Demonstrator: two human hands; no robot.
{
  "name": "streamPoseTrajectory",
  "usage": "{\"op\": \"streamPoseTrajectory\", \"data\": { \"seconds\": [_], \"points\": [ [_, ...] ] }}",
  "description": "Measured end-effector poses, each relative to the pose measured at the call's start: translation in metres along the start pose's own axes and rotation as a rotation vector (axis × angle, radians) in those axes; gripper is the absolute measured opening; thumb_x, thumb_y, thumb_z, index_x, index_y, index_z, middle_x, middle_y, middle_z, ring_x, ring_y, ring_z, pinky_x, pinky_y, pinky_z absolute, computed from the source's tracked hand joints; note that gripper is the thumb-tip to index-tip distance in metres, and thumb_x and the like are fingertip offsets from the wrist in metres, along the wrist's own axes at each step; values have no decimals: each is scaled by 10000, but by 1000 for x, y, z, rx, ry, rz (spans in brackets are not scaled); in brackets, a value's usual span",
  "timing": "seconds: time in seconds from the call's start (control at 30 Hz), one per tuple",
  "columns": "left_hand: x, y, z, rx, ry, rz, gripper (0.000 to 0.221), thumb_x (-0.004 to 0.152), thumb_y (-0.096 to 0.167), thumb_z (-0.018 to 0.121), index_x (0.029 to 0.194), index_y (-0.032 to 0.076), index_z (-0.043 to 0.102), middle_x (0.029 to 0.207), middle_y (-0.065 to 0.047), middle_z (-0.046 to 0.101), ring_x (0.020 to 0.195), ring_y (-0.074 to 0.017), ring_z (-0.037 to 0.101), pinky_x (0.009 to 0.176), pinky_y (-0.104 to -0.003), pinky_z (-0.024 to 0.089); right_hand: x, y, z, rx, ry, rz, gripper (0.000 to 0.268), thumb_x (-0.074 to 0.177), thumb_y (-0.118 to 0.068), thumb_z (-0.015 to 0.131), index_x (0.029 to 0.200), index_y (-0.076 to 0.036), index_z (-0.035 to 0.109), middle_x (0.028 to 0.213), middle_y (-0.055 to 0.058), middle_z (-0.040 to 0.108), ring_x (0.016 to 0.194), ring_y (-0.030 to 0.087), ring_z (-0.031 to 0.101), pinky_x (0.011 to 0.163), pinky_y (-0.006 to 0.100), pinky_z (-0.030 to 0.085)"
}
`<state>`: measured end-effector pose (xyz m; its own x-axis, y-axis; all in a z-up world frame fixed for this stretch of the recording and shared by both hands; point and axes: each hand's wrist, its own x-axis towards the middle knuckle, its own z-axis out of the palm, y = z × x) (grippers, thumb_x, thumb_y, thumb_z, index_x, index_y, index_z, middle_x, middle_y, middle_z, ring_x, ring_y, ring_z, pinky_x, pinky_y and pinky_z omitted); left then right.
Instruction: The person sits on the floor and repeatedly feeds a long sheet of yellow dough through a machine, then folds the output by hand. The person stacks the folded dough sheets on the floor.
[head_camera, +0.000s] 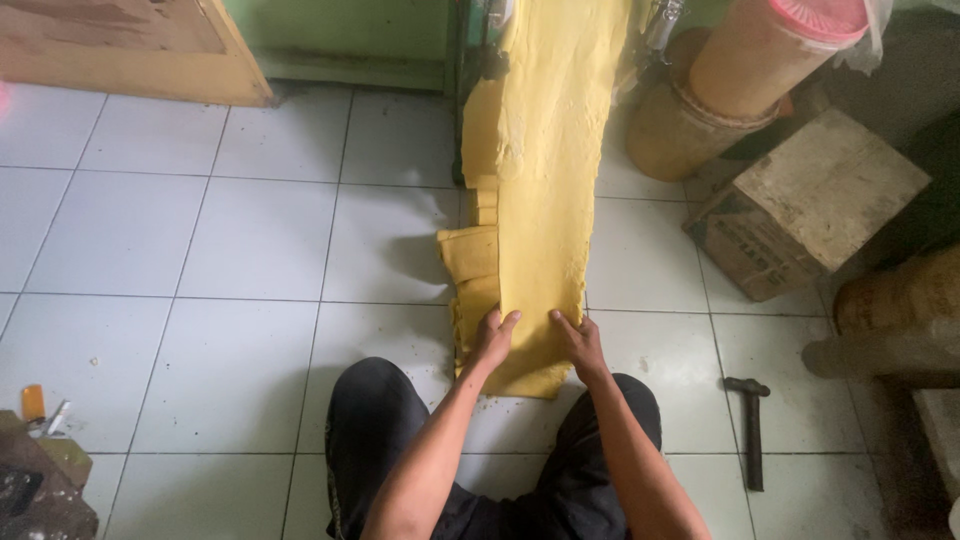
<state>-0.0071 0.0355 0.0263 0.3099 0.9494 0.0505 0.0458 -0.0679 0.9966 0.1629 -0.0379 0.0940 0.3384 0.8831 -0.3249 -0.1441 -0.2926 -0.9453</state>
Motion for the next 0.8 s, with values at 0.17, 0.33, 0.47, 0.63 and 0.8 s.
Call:
{"op": "streamPoseTrajectory", "data": {
  "seconds": [0.17, 0.33, 0.47, 0.63, 0.8],
  "points": [
    [-3, 26, 0, -30, -34, -106, 345, 997, 181, 591, 1296, 16, 636, 1200, -146, 739, 1088, -258, 705, 948, -372, 531, -3, -13, -3, -54, -18, 7, 427, 971, -338, 667, 1193, 25, 682, 932, 114, 738, 776, 180, 699, 672, 336, 579],
    [-1, 67, -2, -173, -206, -216, 476, 997, 243, 634, 1400, 5, 549, 1367, -205, 648, 1241, -297, 603, 1033, -399, 482, -12, -35, -30, -18, -103, 38, 528, 911, -420, 659, 1236, -4, 640, 1010, 115, 757, 856, 205, 748, 733, 360, 631],
    [69, 112, -12, -6, -51, -279, 840, 964, 335, 648, 1587, 54, 160, 1639, -224, 279, 1473, -318, 393, 1157, -467, 383, 3, -36, -42, -22, -78, -32, 561, 957, -440, 674, 1235, 47, 657, 974, 116, 706, 817, 201, 691, 693, 357, 582],
    [213, 162, -52, 60, 324, 148, 584, 1051, 259, 635, 1540, 55, 391, 1527, -237, 500, 1352, -323, 576, 1103, -439, 484, 31, -33, -32, 8, -100, -100, 560, 975, -427, 693, 1243, 63, 652, 1000, 107, 710, 836, 179, 669, 714, 343, 559],
    [284, 142, -70, 132, 249, 69, 718, 754, 143, 839, 1378, 35, 499, 1313, -183, 675, 1187, -290, 655, 1018, -367, 517, 20, -52, -29, 143, -279, 87, 627, 898, -412, 683, 1392, -48, 555, 1214, 53, 727, 1068, 174, 697, 924, 342, 570]
  ]
}}
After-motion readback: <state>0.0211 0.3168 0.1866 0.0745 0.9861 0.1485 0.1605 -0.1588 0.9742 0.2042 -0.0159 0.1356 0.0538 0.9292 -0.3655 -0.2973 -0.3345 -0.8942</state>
